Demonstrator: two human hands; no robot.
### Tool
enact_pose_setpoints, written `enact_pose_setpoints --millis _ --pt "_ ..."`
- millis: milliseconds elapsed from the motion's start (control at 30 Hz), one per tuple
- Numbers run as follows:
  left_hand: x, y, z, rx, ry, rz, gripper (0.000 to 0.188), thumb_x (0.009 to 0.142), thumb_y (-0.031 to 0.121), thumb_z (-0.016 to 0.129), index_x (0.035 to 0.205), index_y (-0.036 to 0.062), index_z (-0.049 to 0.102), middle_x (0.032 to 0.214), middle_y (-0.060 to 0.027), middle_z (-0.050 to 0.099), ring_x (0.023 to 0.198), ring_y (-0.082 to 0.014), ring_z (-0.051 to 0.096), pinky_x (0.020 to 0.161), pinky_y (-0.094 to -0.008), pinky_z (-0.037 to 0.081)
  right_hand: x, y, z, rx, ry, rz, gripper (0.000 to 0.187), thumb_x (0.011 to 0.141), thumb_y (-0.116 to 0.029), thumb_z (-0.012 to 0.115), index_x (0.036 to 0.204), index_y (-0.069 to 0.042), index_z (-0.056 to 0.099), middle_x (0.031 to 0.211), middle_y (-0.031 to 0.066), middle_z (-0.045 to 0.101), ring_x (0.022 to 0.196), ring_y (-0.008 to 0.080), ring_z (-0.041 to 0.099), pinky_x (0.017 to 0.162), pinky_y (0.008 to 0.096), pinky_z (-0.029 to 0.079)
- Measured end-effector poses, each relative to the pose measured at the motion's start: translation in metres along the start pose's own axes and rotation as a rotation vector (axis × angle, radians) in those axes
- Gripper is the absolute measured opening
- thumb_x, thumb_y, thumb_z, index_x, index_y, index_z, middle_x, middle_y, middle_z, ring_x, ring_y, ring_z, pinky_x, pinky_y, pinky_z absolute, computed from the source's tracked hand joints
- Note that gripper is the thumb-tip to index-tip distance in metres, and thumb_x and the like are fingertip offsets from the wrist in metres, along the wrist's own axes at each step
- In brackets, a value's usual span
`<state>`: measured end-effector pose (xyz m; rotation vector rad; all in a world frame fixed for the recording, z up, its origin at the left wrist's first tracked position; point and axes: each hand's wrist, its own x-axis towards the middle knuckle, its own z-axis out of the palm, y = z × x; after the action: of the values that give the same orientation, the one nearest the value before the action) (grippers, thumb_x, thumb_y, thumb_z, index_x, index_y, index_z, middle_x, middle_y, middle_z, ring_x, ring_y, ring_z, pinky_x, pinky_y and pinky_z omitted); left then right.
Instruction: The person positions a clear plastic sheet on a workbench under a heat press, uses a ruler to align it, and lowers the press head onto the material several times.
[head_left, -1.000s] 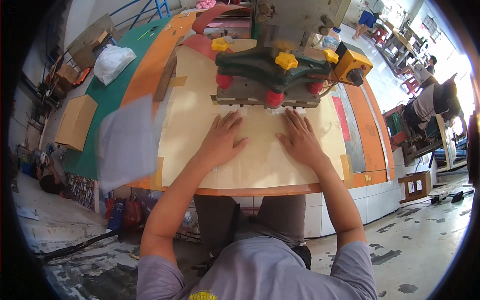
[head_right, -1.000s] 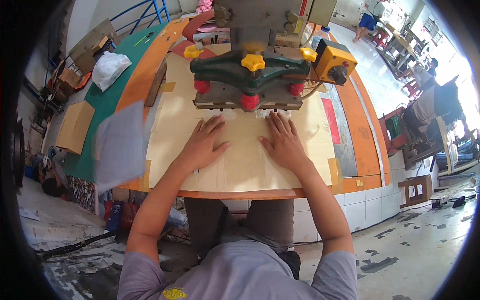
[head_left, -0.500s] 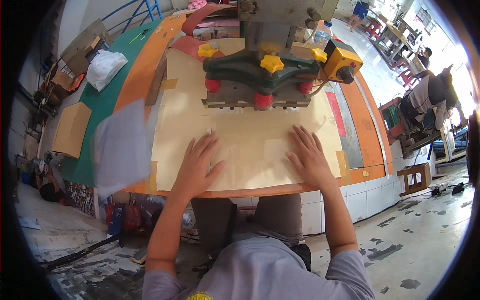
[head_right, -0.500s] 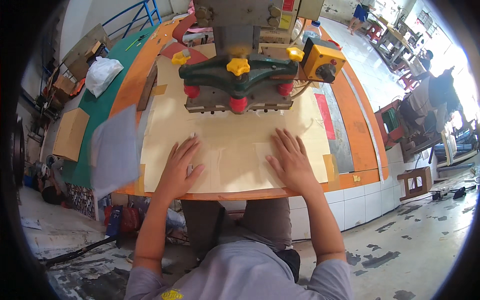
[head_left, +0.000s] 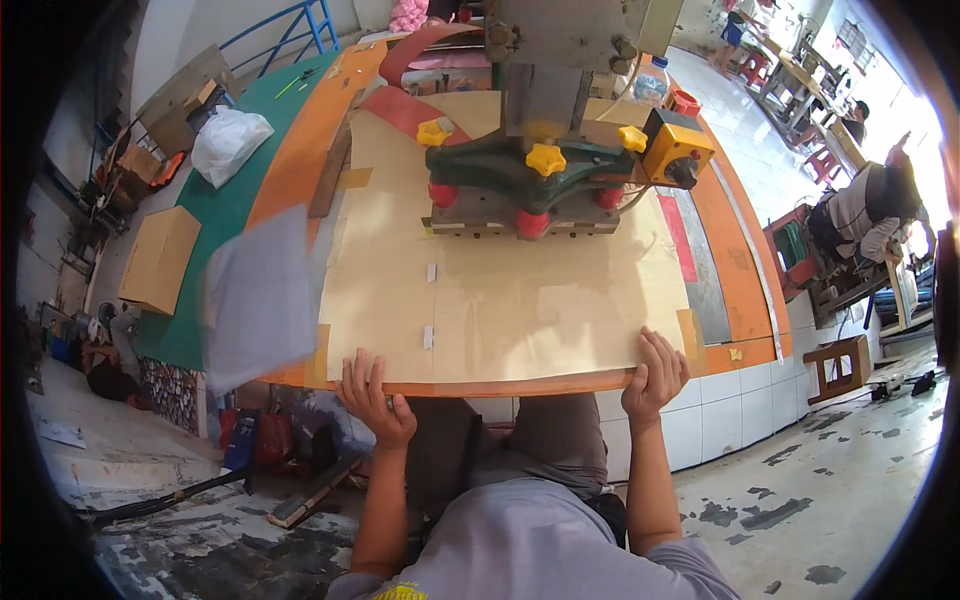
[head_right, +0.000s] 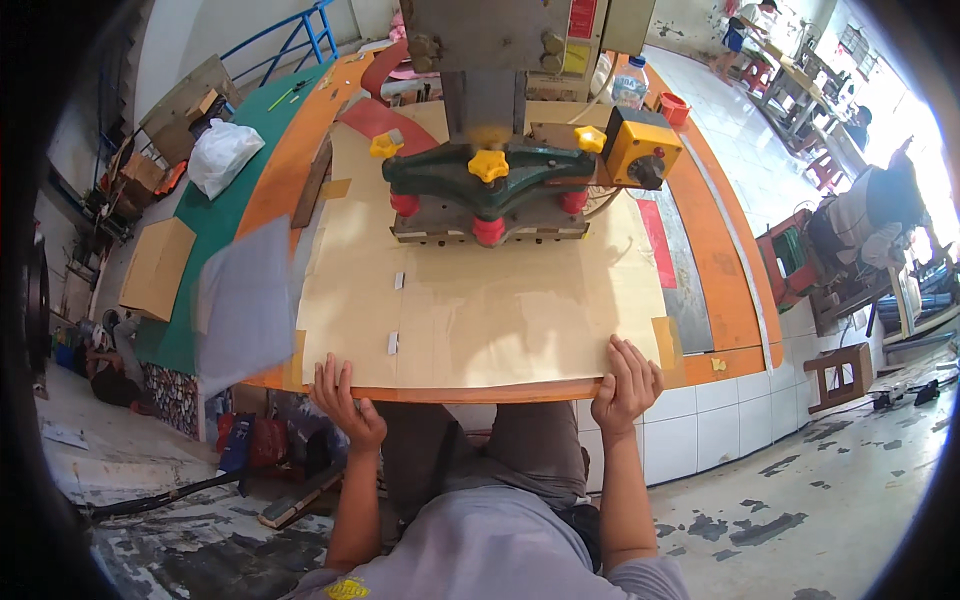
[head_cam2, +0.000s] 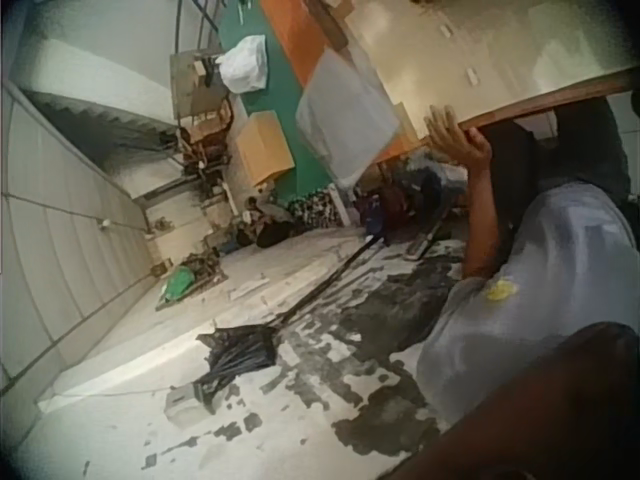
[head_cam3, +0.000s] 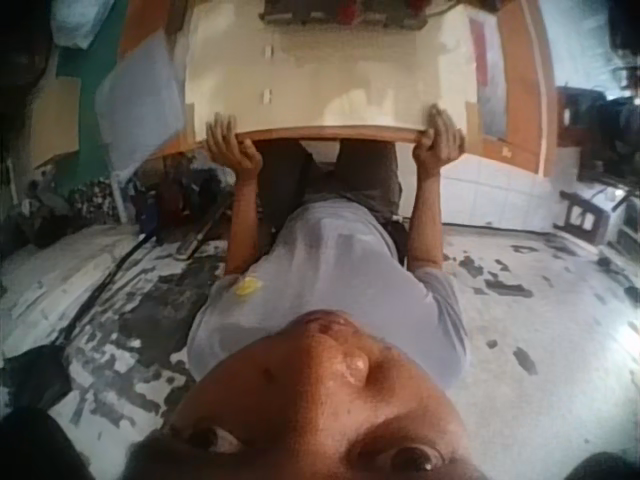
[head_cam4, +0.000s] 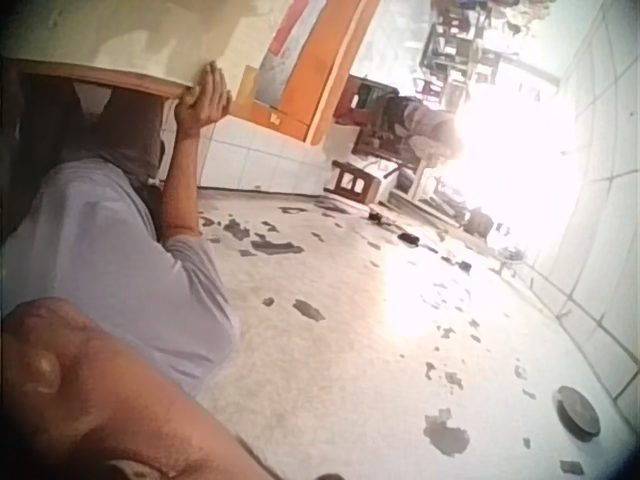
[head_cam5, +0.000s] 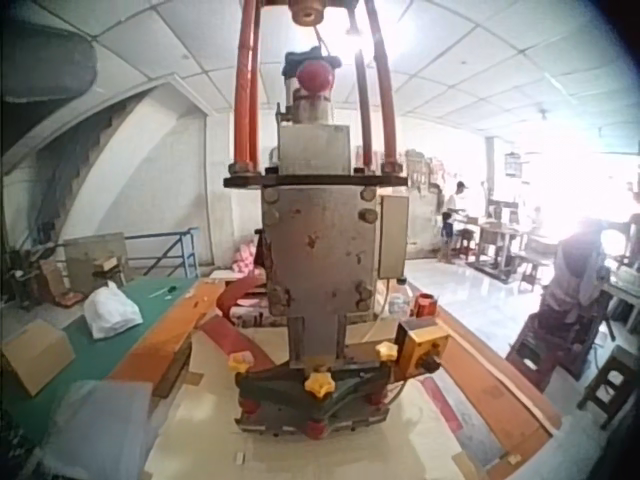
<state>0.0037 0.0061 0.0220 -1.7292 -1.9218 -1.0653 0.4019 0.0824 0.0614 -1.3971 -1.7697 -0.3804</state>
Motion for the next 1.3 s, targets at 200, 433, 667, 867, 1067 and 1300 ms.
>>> enact_pose_setpoints --millis 200,433,667,867,1067,1300 --pt "-0.005 -0.010 0.014 -0.018 0.153 0.065 0.055 0.108 0.041 0.030 0.142 0.0057 0.055 0.153 -0.0204 0.049 0.146 -0.0432 0.037 0.120 -0.0601 0.018 -0.009 0.002 0.004 0.004 0.039 0.032 0.039 0.107 -0.028 0.040 0.119 -0.009 0.072 0.128 0.0041 0.075 0.127 0.0230 0.064 0.117 0.0391 0.028" --pt "-0.005 -0.011 0.015 -0.006 0.120 0.081 0.055 0.109 0.043 0.029 0.142 0.0075 0.055 0.153 -0.0194 0.048 0.146 -0.0422 0.037 0.119 -0.0601 0.020 -0.007 0.004 0.006 0.008 0.083 0.036 0.042 0.108 -0.032 0.037 0.119 -0.010 0.071 0.128 0.0041 0.075 0.128 0.0237 0.063 0.118 0.0394 0.025" --pt "-0.007 -0.017 0.024 0.003 0.192 0.110 0.056 0.108 0.045 0.028 0.140 0.0076 0.055 0.152 -0.0217 0.048 0.144 -0.0423 0.039 0.119 -0.0609 0.021 -0.010 0.006 0.009 0.019 0.095 0.022 0.052 0.110 -0.037 0.028 0.118 -0.009 0.071 0.126 0.0052 0.075 0.126 0.0253 0.064 0.115 0.0398 0.029" --pt "-0.010 -0.019 0.027 0.008 0.204 0.105 0.058 0.108 0.048 0.027 0.141 0.0105 0.056 0.152 -0.0205 0.049 0.144 -0.0417 0.040 0.120 -0.0597 0.018 -0.011 0.008 0.010 0.018 0.104 0.015 0.057 0.111 -0.040 0.024 0.117 -0.009 0.071 0.124 0.0054 0.076 0.124 0.0252 0.065 0.113 0.0397 0.031" --pt "-0.012 -0.022 0.029 -0.013 0.217 0.109 0.058 0.107 0.048 0.028 0.140 0.0101 0.057 0.152 -0.0204 0.048 0.143 -0.0422 0.040 0.119 -0.0598 0.020 -0.011 0.006 0.009 0.037 0.111 0.009 0.057 0.111 -0.043 0.026 0.117 -0.009 0.071 0.124 0.0045 0.076 0.124 0.0244 0.065 0.113 0.0391 0.030" --pt "-0.012 -0.020 0.028 -0.001 0.197 0.093 0.057 0.107 0.048 0.028 0.139 0.0099 0.057 0.151 -0.0205 0.049 0.141 -0.0422 0.042 0.119 -0.0600 0.020 -0.009 0.006 0.010 0.056 0.085 0.011 0.056 0.110 -0.044 0.028 0.118 -0.009 0.071 0.124 0.0044 0.076 0.124 0.0245 0.065 0.113 0.0396 0.030"
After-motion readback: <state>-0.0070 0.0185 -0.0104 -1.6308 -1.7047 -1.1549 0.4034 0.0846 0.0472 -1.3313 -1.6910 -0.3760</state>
